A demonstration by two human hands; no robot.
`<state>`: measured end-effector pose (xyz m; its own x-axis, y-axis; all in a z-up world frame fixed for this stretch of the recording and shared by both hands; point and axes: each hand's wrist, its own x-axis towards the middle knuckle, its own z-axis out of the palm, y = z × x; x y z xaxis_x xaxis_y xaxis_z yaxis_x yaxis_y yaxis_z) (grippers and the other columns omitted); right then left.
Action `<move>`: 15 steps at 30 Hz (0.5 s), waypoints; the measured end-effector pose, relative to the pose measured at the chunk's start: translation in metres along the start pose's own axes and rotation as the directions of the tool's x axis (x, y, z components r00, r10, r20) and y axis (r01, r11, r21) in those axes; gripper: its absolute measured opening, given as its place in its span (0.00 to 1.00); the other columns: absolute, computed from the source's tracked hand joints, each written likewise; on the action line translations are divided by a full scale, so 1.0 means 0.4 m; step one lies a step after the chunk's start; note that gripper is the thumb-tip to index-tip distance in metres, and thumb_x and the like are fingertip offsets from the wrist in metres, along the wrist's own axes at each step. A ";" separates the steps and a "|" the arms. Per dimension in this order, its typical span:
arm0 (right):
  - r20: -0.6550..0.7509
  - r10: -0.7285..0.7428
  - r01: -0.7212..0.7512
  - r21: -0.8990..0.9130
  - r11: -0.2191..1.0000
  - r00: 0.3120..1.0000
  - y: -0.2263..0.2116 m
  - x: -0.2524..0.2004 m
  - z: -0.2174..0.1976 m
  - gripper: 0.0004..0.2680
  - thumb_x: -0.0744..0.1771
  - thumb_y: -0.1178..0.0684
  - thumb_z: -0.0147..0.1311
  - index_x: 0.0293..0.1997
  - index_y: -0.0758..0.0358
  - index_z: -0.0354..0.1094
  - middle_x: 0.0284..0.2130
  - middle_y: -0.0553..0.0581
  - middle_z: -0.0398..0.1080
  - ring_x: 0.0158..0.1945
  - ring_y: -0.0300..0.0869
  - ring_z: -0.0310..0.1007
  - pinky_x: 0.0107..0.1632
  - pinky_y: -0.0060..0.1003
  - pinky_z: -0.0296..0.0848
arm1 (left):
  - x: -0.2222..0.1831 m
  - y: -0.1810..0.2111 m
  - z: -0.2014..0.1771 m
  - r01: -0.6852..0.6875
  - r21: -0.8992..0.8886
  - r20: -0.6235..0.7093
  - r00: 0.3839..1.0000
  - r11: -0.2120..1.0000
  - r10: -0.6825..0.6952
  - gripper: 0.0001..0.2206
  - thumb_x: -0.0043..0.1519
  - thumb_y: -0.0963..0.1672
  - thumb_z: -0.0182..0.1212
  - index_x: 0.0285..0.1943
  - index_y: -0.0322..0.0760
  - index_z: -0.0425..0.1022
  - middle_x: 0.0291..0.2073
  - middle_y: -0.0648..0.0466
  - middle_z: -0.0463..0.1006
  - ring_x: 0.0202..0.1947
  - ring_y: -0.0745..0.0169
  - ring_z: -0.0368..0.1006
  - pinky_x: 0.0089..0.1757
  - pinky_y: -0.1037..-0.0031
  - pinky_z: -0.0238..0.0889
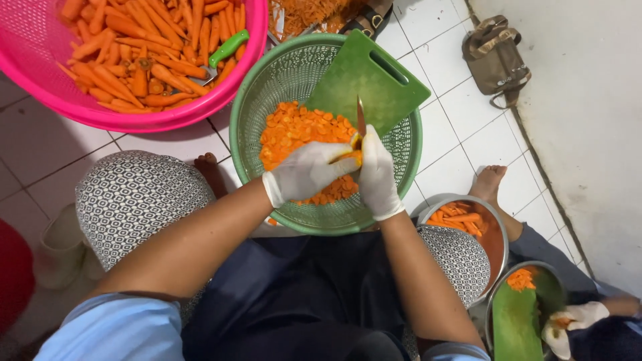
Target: Peeling and chopping carrots into small pieces using a knife over a colander.
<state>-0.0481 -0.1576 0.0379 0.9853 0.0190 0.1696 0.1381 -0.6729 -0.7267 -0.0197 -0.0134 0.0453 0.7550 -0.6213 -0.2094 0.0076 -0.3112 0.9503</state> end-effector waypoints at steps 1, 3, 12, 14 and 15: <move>-0.003 0.004 -0.004 -0.001 1.000 1.000 -0.002 0.003 0.002 0.03 0.62 0.58 0.44 0.34 0.60 0.53 0.20 0.64 0.55 0.25 0.51 0.63 0.29 0.38 0.66 | 0.005 0.000 -0.005 -0.001 0.000 0.005 1.000 1.000 0.001 0.22 0.59 0.57 0.45 0.29 0.37 0.64 0.24 0.46 0.73 0.36 0.46 0.72 0.38 0.64 0.63; 0.282 0.365 -0.459 0.608 0.647 0.887 -0.006 0.009 0.001 0.13 0.68 0.41 0.26 0.38 0.56 0.57 0.14 0.48 0.49 0.10 0.31 0.45 0.11 0.21 0.44 | 0.016 0.003 -0.011 -0.055 0.016 -0.047 0.997 0.998 0.056 0.19 0.60 0.56 0.45 0.30 0.40 0.64 0.26 0.47 0.72 0.36 0.46 0.71 0.38 0.64 0.64; 0.375 0.592 -0.445 -0.411 0.796 0.713 0.175 0.108 -0.077 0.16 0.65 0.41 0.38 0.49 0.58 0.67 0.45 0.68 0.69 0.54 0.54 0.66 0.57 0.46 0.61 | 0.019 -0.033 -0.002 0.109 0.144 0.099 0.987 0.984 -0.123 0.27 0.62 0.56 0.38 0.62 0.36 0.62 0.60 0.43 0.63 0.63 0.48 0.54 0.60 0.63 0.46; 0.411 0.535 -0.339 -0.460 0.821 0.739 0.128 0.148 -0.072 0.18 0.66 0.44 0.35 0.52 0.66 0.64 0.49 0.72 0.65 0.56 0.58 0.62 0.61 0.47 0.56 | 0.034 -0.099 0.025 0.187 0.223 0.143 0.965 0.957 -0.221 0.28 0.62 0.57 0.37 0.64 0.38 0.59 0.62 0.47 0.61 0.65 0.52 0.52 0.62 0.65 0.43; 0.439 0.484 -0.239 -0.504 0.830 0.757 0.104 0.169 -0.068 0.19 0.66 0.47 0.33 0.55 0.73 0.62 0.52 0.77 0.62 0.59 0.62 0.58 0.64 0.48 0.51 | 0.041 -0.132 0.038 0.251 0.304 0.192 0.929 0.919 -0.317 0.28 0.61 0.57 0.37 0.65 0.41 0.57 0.64 0.50 0.59 0.66 0.57 0.49 0.64 0.66 0.39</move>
<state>0.0213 -0.2045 0.0374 0.8568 0.0132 -0.5155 -0.1711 -0.9358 -0.3083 -0.0176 -0.0181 -0.0118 0.5729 -0.6166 -0.5400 -0.0031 -0.6605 0.7508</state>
